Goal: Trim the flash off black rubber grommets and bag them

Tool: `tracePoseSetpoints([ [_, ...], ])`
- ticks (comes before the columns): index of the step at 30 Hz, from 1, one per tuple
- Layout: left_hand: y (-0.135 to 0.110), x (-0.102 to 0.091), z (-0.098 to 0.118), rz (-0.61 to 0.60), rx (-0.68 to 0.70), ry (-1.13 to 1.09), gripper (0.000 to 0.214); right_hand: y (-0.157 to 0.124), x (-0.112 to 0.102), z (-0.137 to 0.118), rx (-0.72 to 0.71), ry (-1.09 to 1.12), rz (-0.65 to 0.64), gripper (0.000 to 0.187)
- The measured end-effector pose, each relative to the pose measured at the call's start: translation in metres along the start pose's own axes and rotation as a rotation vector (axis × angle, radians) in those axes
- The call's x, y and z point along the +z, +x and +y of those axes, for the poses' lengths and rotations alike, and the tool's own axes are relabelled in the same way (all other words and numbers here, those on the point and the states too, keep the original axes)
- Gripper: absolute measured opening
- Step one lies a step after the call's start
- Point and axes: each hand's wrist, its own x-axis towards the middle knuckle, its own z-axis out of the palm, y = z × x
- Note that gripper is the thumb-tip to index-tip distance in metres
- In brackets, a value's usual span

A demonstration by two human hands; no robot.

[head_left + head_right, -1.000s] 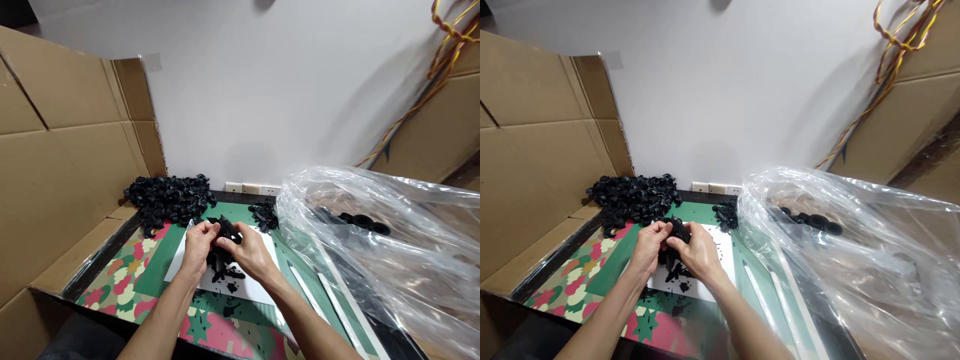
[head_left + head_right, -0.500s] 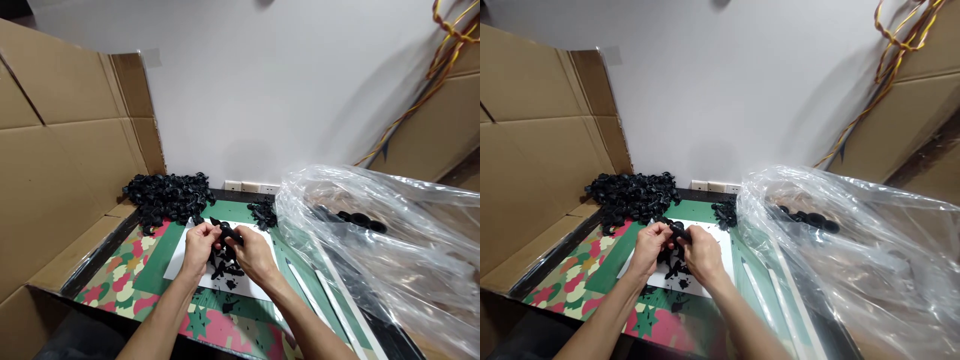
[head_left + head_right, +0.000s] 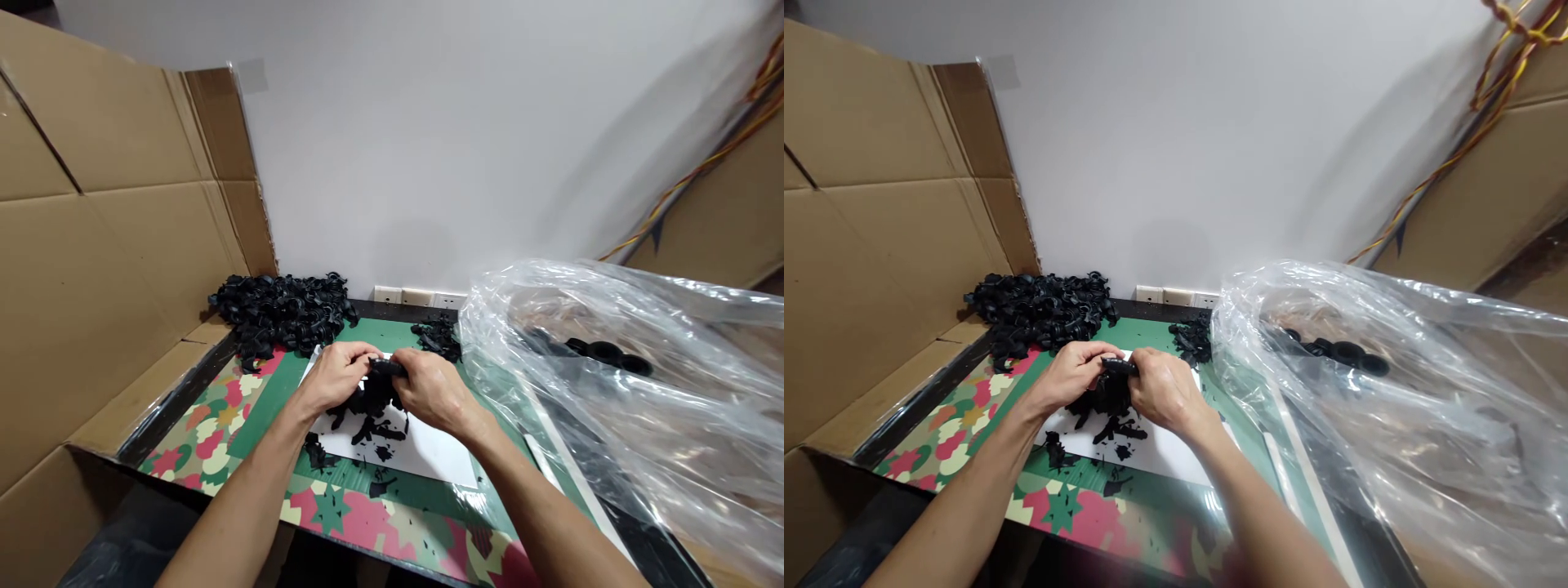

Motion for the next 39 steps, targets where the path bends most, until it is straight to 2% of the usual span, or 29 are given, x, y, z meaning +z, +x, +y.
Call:
tracePoseSetpoints([
  [4,0.008,-0.003,0.008,0.106,0.063,0.067,0.025,0.009,-0.008,-0.009,0.042,-0.041,0.076,0.018],
  [6,0.013,-0.002,0.009,0.131,0.034,-0.087,0.024,0.012,-0.01,-0.012,0.035,-0.048,0.131,0.018],
  [8,0.017,0.001,0.009,0.135,-0.051,-0.301,0.023,0.014,-0.01,-0.014,-0.003,-0.053,0.165,0.019],
  [10,0.02,0.006,0.006,0.156,-0.134,-0.434,0.023,0.015,-0.009,-0.013,-0.073,-0.08,0.133,0.02],
  [14,0.021,0.02,-0.006,0.266,-0.201,-0.494,0.013,0.016,-0.004,-0.01,-0.177,-0.144,0.012,0.017],
  [21,0.025,0.049,-0.025,0.452,-0.24,-0.566,0.007,0.012,0.011,0.001,-0.194,-0.195,-0.072,0.028],
  [24,0.035,0.038,-0.031,0.542,-0.252,-0.622,0.006,-0.004,0.018,-0.007,-0.244,-0.182,-0.129,0.025],
  [27,0.046,0.012,-0.033,0.631,-0.273,-0.686,0.01,-0.022,0.023,-0.021,-0.425,-0.117,-0.251,0.021],
  [28,0.047,0.004,-0.033,0.631,-0.277,-0.71,0.012,-0.025,0.022,-0.024,-0.478,-0.093,-0.269,0.02],
  [29,0.046,-0.003,-0.032,0.608,-0.275,-0.735,0.013,-0.025,0.02,-0.023,-0.437,-0.081,-0.288,0.02],
  [30,0.043,-0.008,-0.03,0.572,-0.271,-0.761,0.016,-0.022,0.017,-0.021,-0.303,-0.088,-0.256,0.022],
  [32,0.032,-0.011,-0.026,0.482,-0.256,-0.814,0.025,-0.011,0.009,-0.008,-0.158,-0.104,-0.163,0.026],
  [35,0.008,-0.008,-0.023,0.37,-0.237,-0.896,0.041,0.007,0.003,0.019,-0.016,-0.078,-0.041,0.025],
  [39,-0.015,0.001,-0.027,0.235,-0.239,-1.016,0.053,0.013,0.014,0.042,0.099,-0.016,0.039,0.019],
])
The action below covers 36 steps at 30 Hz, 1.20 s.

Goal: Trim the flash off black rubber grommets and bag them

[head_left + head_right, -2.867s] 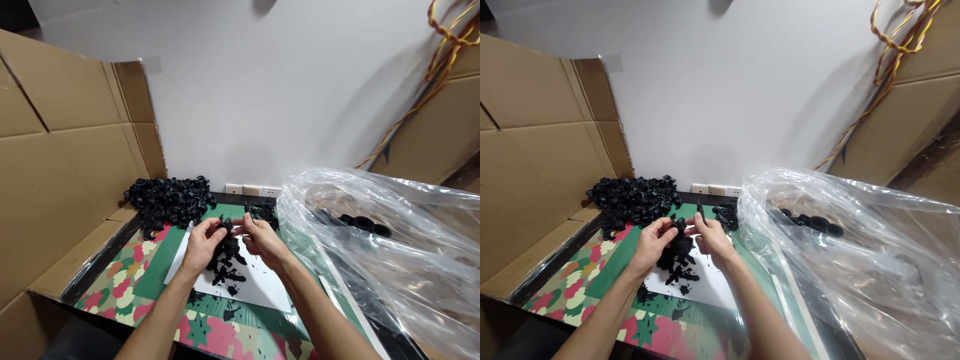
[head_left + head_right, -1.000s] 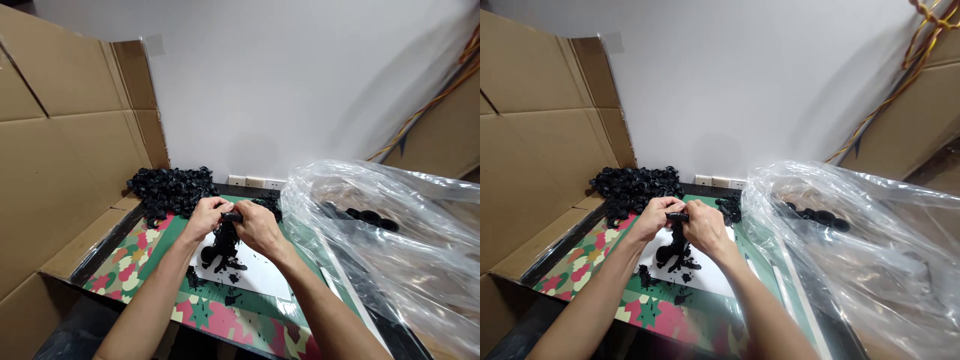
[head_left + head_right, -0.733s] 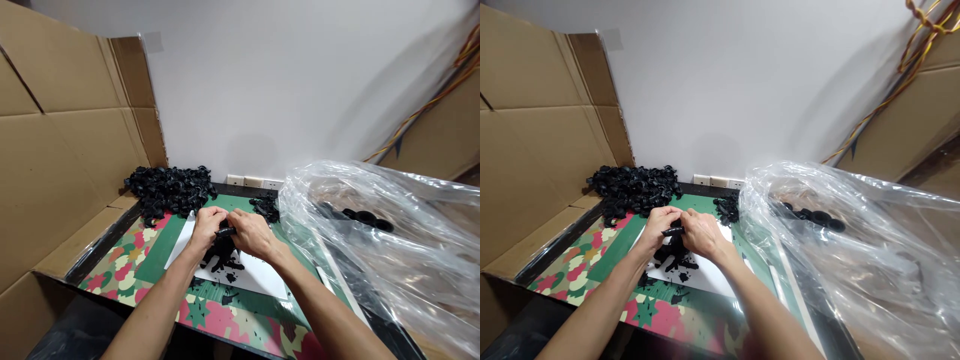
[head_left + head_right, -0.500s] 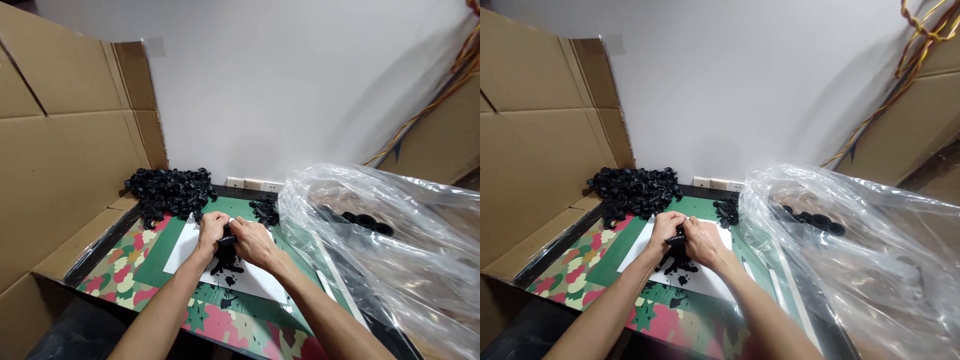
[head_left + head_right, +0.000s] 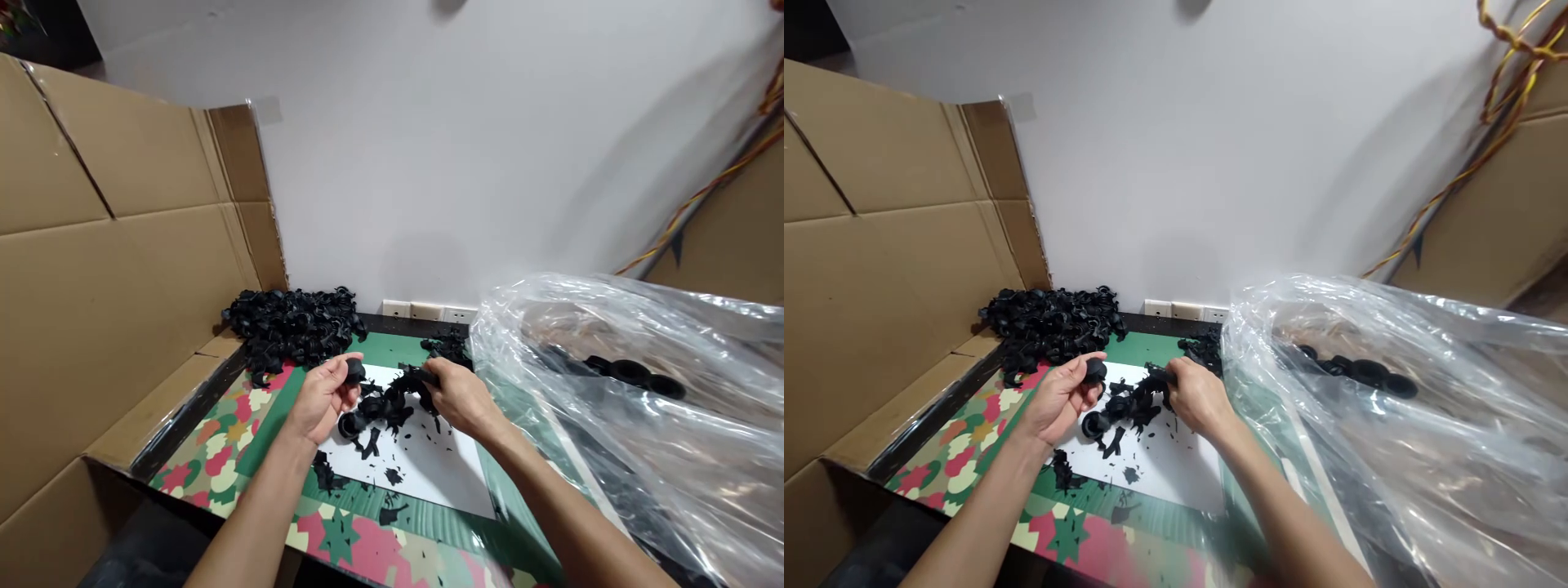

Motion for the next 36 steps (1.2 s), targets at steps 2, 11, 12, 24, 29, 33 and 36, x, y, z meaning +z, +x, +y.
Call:
tracePoseSetpoints([
  [2,-0.005,-0.001,-0.005,-0.043,-0.046,-0.053,0.055,-0.003,0.006,0.003,0.039,0.01,0.022,0.022],
  [11,-0.012,0.01,-0.017,-0.131,-0.08,-0.126,0.055,-0.04,0.011,-0.033,-0.234,0.714,0.261,0.009],
  [12,-0.013,0.011,-0.018,-0.136,-0.09,-0.135,0.055,-0.043,0.014,-0.037,-0.236,0.735,0.3,0.008],
  [24,-0.025,0.021,-0.026,-0.14,0.235,0.506,0.033,-0.058,0.035,-0.026,-0.273,0.4,0.447,0.02],
  [29,-0.028,0.029,-0.008,-0.373,0.333,0.957,0.024,-0.064,0.037,-0.025,-0.305,0.177,0.345,0.016],
  [33,-0.037,0.037,-0.019,-0.218,0.373,1.039,0.02,-0.059,0.038,-0.034,-0.047,0.178,0.285,0.009],
  [36,-0.05,0.035,-0.035,-0.229,0.329,0.978,0.014,-0.045,0.029,-0.021,0.173,0.275,0.286,0.007],
])
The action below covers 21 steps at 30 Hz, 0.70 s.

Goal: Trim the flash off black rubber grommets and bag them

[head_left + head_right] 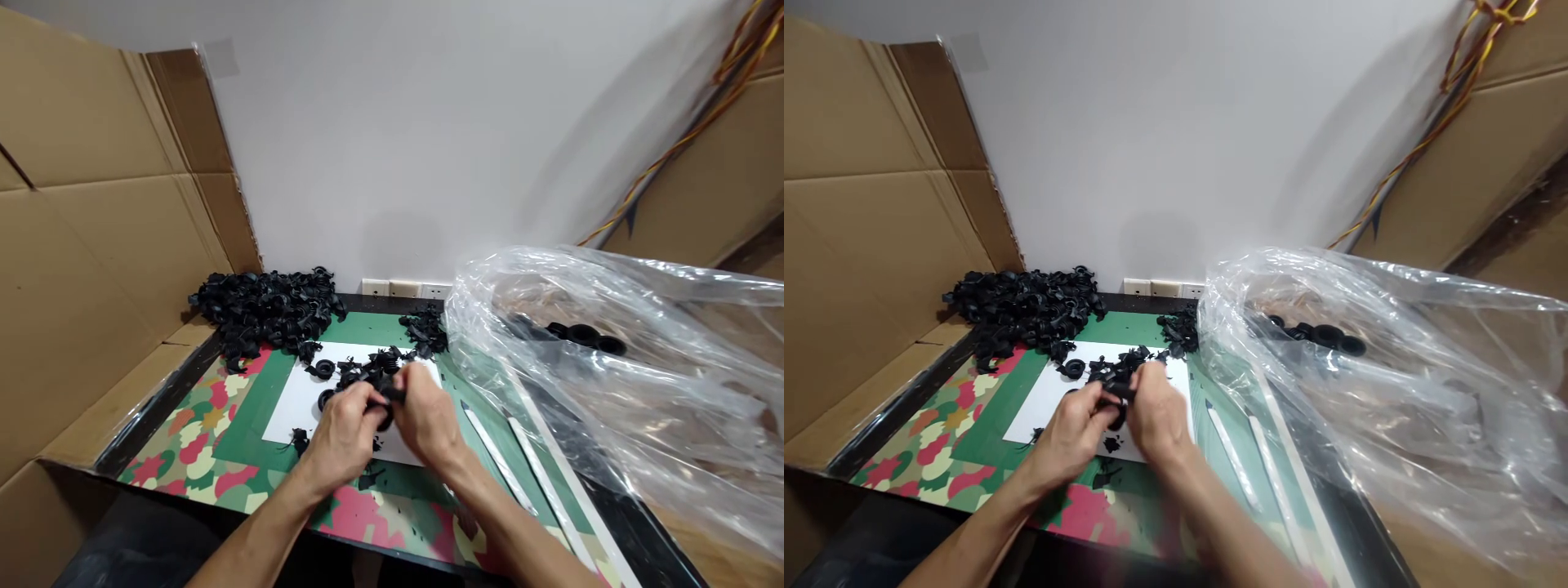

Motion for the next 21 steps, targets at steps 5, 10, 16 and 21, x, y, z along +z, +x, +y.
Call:
tracePoseSetpoints([
  [5,-0.015,0.001,-0.019,-0.022,-0.205,-0.334,0.013,0.023,-0.028,0.033,0.196,0.029,0.043,0.013],
  [10,-0.006,-0.004,-0.024,0.053,-0.248,-0.433,0.023,0.002,-0.028,0.038,0.135,0.15,-0.033,0.018],
  [16,-0.004,-0.003,-0.015,0.149,-0.221,-0.503,0.026,-0.017,-0.016,0.03,0.103,0.325,-0.095,0.017],
  [21,-0.004,-0.004,-0.017,0.088,-0.39,-0.662,0.04,-0.018,-0.019,0.023,0.099,0.374,-0.051,0.019],
])
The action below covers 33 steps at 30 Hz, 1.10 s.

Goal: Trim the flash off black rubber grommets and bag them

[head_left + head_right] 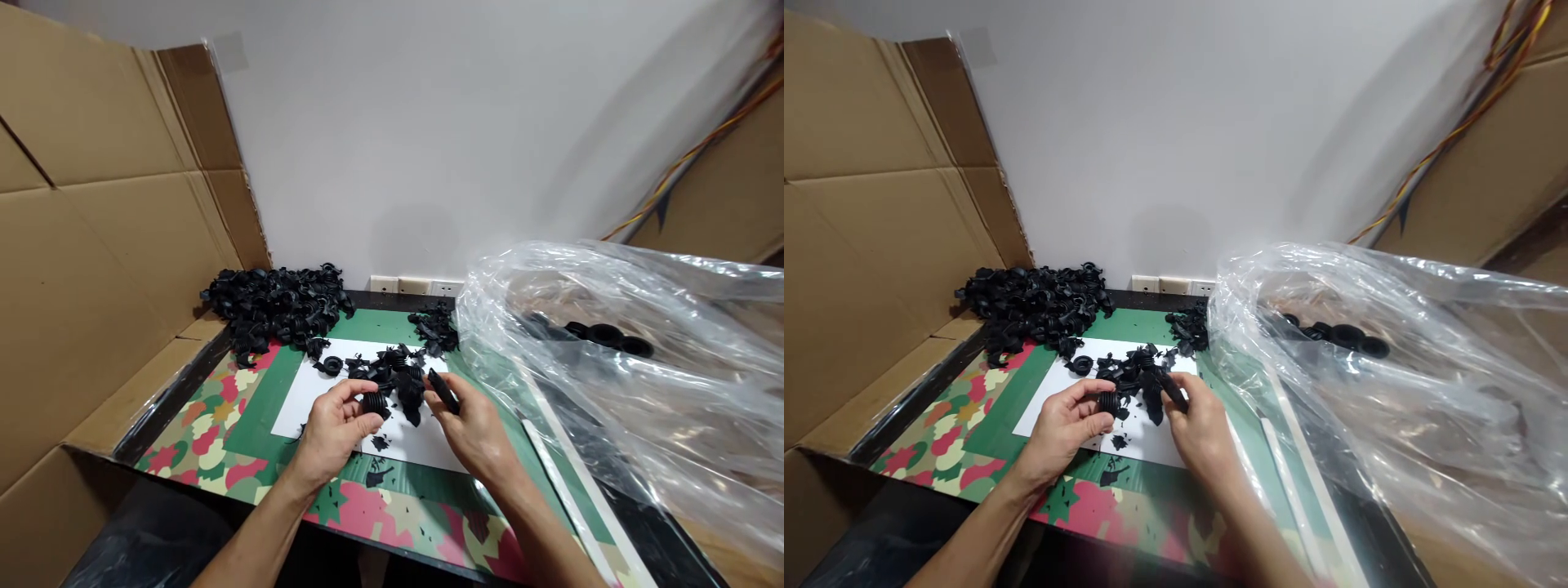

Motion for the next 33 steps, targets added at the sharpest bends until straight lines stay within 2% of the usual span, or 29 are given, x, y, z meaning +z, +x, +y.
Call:
tracePoseSetpoints([
  [7,0.003,0.001,0.004,-0.052,-0.087,-0.235,0.05,-0.014,0.009,-0.017,-0.034,0.165,-0.076,0.024],
  [12,0.007,0.0,0.002,0.012,-0.179,-0.359,0.052,-0.019,0.016,-0.019,-0.036,0.295,-0.077,0.019],
  [18,0.005,0.004,-0.001,0.097,-0.206,-0.391,0.057,-0.023,0.034,-0.024,-0.001,0.475,-0.098,0.035],
  [20,0.002,0.006,-0.001,0.109,-0.201,-0.381,0.058,-0.025,0.039,-0.027,0.025,0.484,-0.066,0.034],
  [23,-0.002,0.007,-0.002,0.115,-0.133,-0.271,0.06,-0.023,0.044,-0.03,0.072,0.464,-0.045,0.023],
  [28,-0.005,0.003,-0.007,0.101,0.137,-0.053,0.053,-0.019,0.044,-0.03,0.291,0.67,-0.133,0.038],
  [31,-0.004,0.001,-0.01,0.064,0.163,-0.018,0.047,-0.019,0.044,-0.028,0.392,0.807,-0.224,0.044],
  [33,-0.004,0.001,-0.01,0.047,0.146,-0.014,0.039,-0.02,0.044,-0.026,0.399,0.82,-0.256,0.044],
])
